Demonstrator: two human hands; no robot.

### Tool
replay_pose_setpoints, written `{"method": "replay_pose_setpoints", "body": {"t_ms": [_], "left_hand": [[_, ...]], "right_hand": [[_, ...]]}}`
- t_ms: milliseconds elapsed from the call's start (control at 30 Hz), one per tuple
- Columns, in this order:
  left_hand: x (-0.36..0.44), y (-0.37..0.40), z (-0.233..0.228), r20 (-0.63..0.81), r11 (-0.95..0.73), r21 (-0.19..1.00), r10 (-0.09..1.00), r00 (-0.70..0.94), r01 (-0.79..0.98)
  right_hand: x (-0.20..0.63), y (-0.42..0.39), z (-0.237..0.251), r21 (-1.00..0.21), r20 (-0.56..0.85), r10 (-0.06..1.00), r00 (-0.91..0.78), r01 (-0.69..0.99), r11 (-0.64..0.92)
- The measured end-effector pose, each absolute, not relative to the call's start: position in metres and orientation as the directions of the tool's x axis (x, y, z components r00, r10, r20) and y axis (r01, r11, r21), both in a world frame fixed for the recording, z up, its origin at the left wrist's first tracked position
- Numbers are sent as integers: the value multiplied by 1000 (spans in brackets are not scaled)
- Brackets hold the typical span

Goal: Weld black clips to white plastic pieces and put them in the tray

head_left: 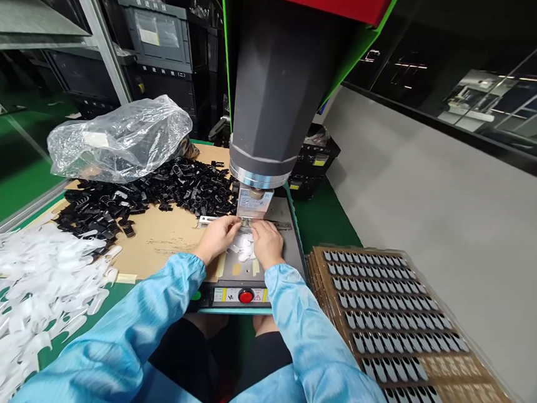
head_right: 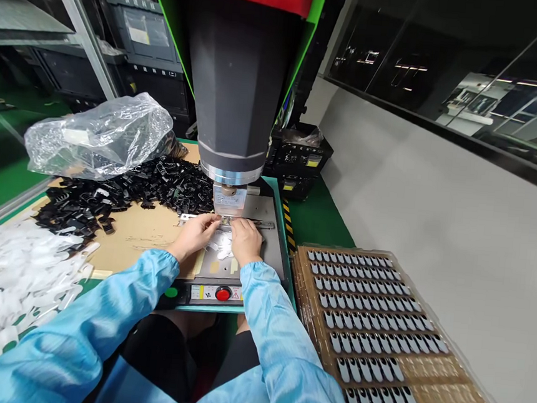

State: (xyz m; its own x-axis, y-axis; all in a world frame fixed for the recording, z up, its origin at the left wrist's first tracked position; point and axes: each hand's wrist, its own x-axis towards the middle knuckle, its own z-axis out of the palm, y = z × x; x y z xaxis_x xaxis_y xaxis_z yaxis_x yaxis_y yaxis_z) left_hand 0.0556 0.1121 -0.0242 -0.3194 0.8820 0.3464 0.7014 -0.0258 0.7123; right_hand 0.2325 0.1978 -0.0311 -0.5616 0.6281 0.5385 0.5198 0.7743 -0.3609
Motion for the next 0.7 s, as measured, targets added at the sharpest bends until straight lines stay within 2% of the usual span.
{"method": "replay_pose_setpoints", "body": {"t_ms": [167,333,467,700], "left_hand": [[49,107,-27,412,-58,487,895,-171,872],[44,109,-32,420,-41,379,898,-133,925],[47,111,-34,432,-31,360,891,-137,933],[46,107,-29,520,-121,439,842,-142,890]], "right_hand": [[239,193,-31,-298,482,598,-640,522,799],[236,186,-26,-280,393,622,-677,556,783],[236,184,-26,-255,377,632,-677,580,774],[233,184,-25,-264,379,646,-662,592,761]]}}
